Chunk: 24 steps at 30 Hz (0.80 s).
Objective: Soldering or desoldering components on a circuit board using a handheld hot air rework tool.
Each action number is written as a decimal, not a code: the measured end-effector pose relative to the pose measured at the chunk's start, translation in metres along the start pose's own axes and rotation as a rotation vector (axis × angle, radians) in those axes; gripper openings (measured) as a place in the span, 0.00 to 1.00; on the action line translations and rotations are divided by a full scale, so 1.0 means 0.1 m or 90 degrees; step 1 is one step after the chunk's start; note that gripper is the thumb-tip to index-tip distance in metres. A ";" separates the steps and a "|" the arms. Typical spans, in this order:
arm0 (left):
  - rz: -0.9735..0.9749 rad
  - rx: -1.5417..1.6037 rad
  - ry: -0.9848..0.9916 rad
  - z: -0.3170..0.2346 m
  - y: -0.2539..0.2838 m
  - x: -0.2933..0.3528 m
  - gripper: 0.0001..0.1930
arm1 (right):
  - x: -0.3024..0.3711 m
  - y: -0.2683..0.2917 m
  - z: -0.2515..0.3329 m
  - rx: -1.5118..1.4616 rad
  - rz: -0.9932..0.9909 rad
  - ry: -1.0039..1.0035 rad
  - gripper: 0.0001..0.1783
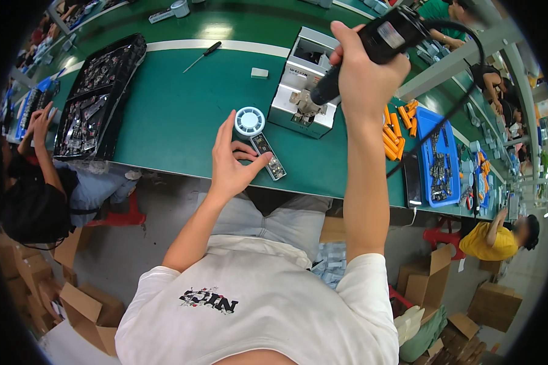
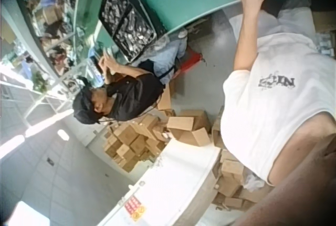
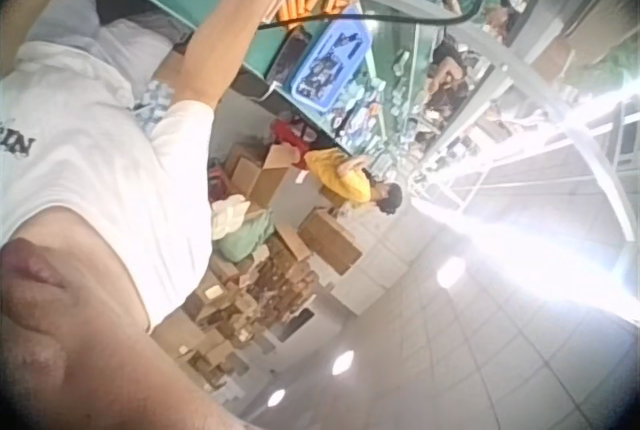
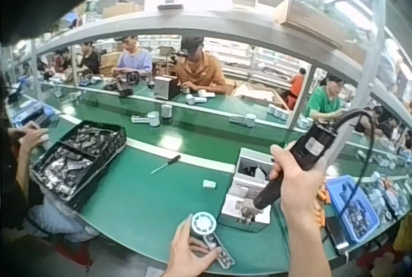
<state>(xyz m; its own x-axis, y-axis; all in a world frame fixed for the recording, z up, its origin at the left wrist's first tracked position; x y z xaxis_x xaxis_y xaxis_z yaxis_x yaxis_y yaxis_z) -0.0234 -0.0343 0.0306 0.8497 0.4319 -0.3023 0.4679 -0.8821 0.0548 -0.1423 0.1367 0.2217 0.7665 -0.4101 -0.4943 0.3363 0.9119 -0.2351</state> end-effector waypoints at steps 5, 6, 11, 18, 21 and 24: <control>-0.002 -0.004 0.008 0.01 0.01 0.02 0.52 | 0.08 -0.02 -0.06 0.036 0.034 -0.050 0.09; 0.002 -0.005 0.009 0.01 0.01 0.02 0.52 | 0.12 0.01 -0.04 0.034 0.025 -0.065 0.09; 0.002 0.001 0.021 0.03 0.02 0.04 0.52 | 0.51 0.30 0.10 -0.030 0.023 -0.116 0.11; 0.010 0.043 0.039 0.07 0.04 -0.01 0.44 | 0.88 0.69 0.33 -0.106 -0.079 -0.118 0.12; 0.001 0.023 0.028 0.04 0.02 0.00 0.45 | 0.92 0.73 0.31 -0.119 -0.099 -0.128 0.12; 0.005 0.008 0.014 0.02 0.00 0.00 0.49 | 0.93 0.71 0.28 -0.107 -0.081 -0.121 0.11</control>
Point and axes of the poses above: each hand's wrist, its own x-axis away from the middle knuckle, its own y-axis out of the back of the hand, z = x × y, the point moved 4 cm from there along -x, towards the middle knuckle, and after that the axes turned 12 degrees about -z, right-handed, at the moved point
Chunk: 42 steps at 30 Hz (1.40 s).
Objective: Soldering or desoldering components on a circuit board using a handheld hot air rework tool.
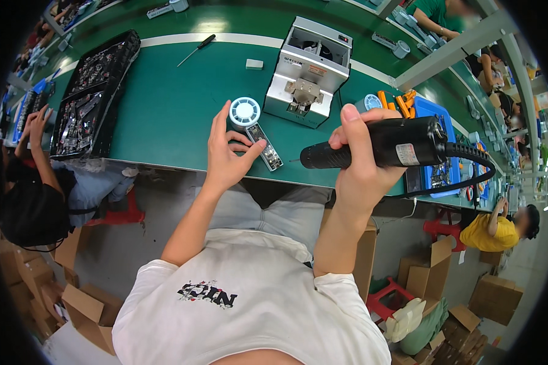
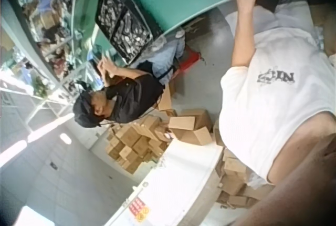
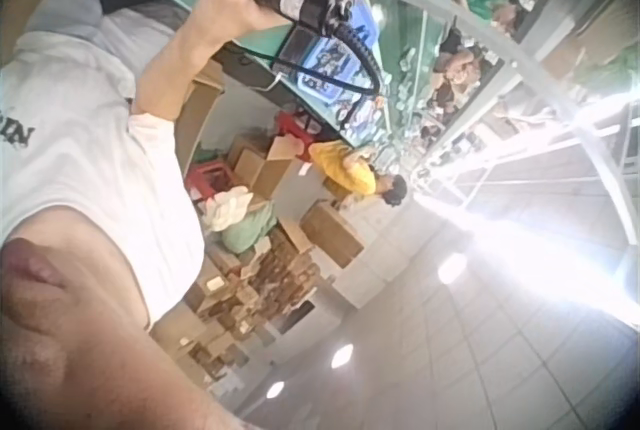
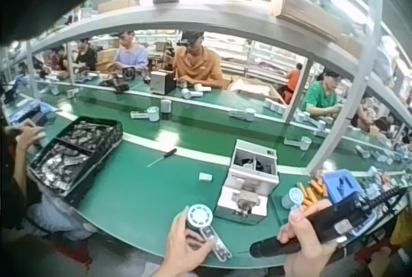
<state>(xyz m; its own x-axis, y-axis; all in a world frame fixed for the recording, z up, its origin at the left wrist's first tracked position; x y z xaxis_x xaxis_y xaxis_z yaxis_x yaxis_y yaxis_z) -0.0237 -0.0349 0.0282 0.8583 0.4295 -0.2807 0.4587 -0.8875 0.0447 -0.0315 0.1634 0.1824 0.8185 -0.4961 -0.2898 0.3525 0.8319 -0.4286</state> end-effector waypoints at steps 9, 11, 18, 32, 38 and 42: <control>-0.002 -0.023 0.011 0.02 -0.03 0.01 0.53 | 0.08 -0.03 -0.06 0.025 0.023 0.010 0.11; -0.003 -0.023 0.014 0.02 -0.03 0.01 0.53 | 0.08 -0.04 -0.07 0.030 0.028 0.011 0.10; 0.004 -0.015 0.002 0.03 0.00 0.02 0.52 | 0.10 -0.08 -0.14 0.035 0.032 0.009 0.11; 0.011 -0.009 0.004 0.02 0.01 0.01 0.53 | 0.19 -0.18 -0.29 0.071 0.091 0.037 0.13; 0.014 -0.008 0.000 0.02 0.01 0.00 0.52 | 0.27 -0.16 -0.29 0.048 0.105 0.043 0.15; 0.008 -0.024 -0.002 0.02 0.03 0.00 0.53 | 0.23 -0.19 -0.26 0.092 0.158 -0.012 0.14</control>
Point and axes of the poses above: each hand's wrist, its own x-axis away from the middle knuckle, its own y-axis out of the back of the hand, z = x × y, the point moved 4 cm from there along -x, towards the middle knuckle, and after that the axes turned 12 degrees about -z, right-handed, at the moved point
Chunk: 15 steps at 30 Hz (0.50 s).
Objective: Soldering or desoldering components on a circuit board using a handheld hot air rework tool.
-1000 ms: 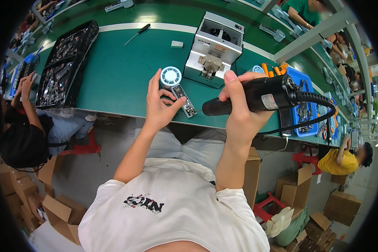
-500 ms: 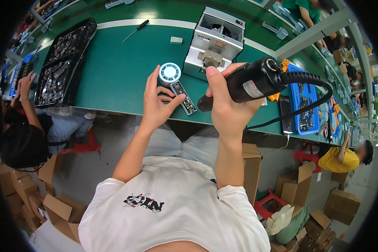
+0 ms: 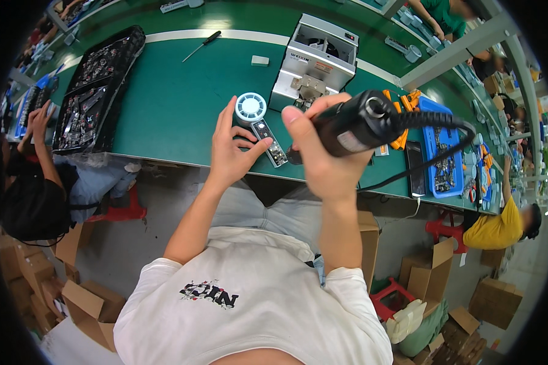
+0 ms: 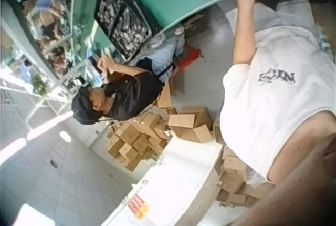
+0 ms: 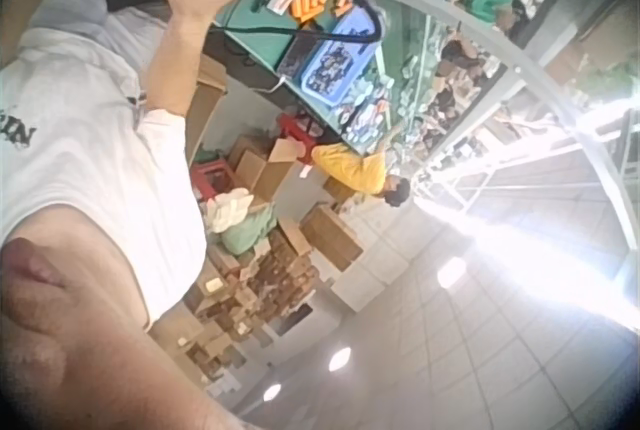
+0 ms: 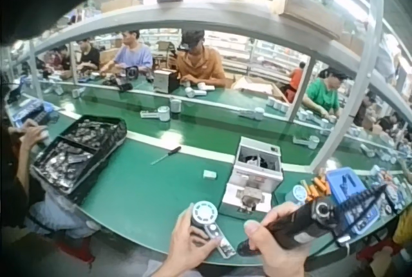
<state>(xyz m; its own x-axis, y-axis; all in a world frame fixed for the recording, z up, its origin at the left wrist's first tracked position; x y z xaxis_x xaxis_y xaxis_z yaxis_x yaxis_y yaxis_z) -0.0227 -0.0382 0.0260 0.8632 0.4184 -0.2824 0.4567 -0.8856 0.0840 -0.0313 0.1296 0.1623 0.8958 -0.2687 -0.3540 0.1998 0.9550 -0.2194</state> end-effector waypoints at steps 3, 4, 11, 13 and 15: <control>0.005 0.005 -0.014 0.00 -0.01 0.00 0.53 | -0.33 0.00 0.15 -0.021 -0.040 0.007 0.10; 0.010 0.002 -0.010 0.00 -0.01 0.00 0.53 | -0.48 0.00 0.19 -0.029 -0.053 0.036 0.10; 0.005 0.003 -0.004 0.00 0.00 0.01 0.53 | -1.13 -0.23 0.25 0.026 -0.117 0.170 0.11; 0.004 0.011 -0.008 -0.02 0.00 0.02 0.53 | -1.16 -0.30 0.19 0.067 -0.093 0.150 0.11; 0.003 0.008 -0.010 -0.03 0.00 0.01 0.53 | -1.17 -0.36 0.10 0.083 -0.062 0.119 0.11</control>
Point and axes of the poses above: each hand's wrist, its own x-axis away from the middle knuckle, its own y-axis out of the back of the hand, z = x × y, the point moved 4 cm from there along -x, towards the middle knuckle, and after that the axes turned 12 degrees about -z, right-handed, at the moved point
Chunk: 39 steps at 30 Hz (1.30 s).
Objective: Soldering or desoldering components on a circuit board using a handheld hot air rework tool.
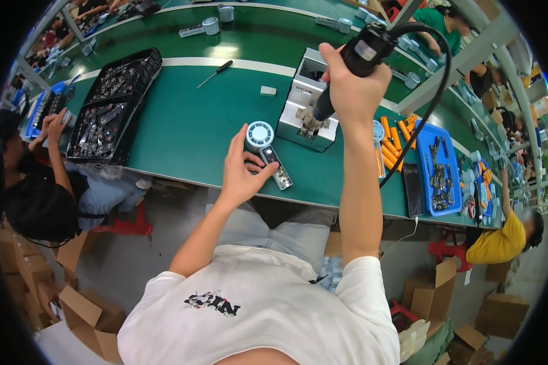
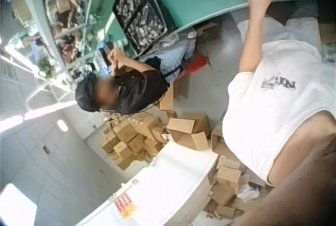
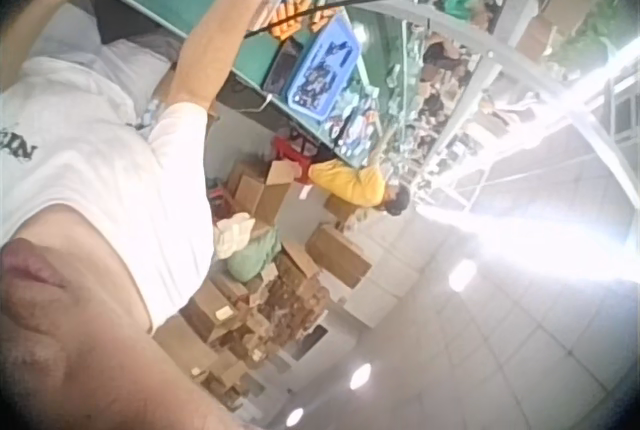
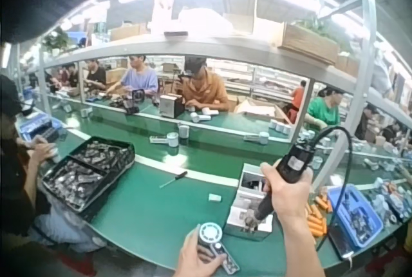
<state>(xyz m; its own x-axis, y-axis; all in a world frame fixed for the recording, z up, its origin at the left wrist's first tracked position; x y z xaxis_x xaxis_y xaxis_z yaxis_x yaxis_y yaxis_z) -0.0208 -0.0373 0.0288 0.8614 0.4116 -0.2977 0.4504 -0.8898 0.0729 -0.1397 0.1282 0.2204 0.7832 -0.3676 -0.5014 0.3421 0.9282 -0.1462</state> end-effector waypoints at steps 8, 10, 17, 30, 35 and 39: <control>-0.009 0.000 0.003 0.02 0.01 0.01 0.52 | 0.23 0.00 0.08 0.013 0.063 0.006 0.11; -0.007 0.003 -0.002 0.02 0.01 0.01 0.52 | 0.27 0.01 0.07 0.004 0.058 0.002 0.11; -0.001 -0.010 -0.001 0.03 0.03 0.00 0.52 | 0.52 0.00 0.10 -0.043 0.049 -0.056 0.11; 0.004 -0.015 0.005 0.01 0.02 0.00 0.54 | 0.84 -0.24 0.15 -0.094 0.092 -0.080 0.09; 0.002 -0.013 0.003 0.02 0.03 0.00 0.54 | 0.85 -0.27 0.11 -0.092 0.088 -0.083 0.09; 0.000 -0.011 0.001 0.02 0.02 -0.01 0.54 | 0.85 -0.29 0.08 -0.114 0.081 -0.087 0.10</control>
<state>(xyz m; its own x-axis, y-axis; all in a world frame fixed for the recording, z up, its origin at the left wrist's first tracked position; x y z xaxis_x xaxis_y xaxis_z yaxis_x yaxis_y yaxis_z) -0.0209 -0.0401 0.0274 0.8620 0.4114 -0.2960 0.4538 -0.8866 0.0891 -0.0791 0.0694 0.1894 0.8811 -0.2398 -0.4077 0.1483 0.9586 -0.2433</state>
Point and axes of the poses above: each hand's wrist, its own x-axis away from the middle knuckle, its own y-axis out of the back of the hand, z = x × y, the point moved 4 cm from there along -x, towards the middle knuckle, and after that the axes turned 12 degrees about -z, right-handed, at the moved point
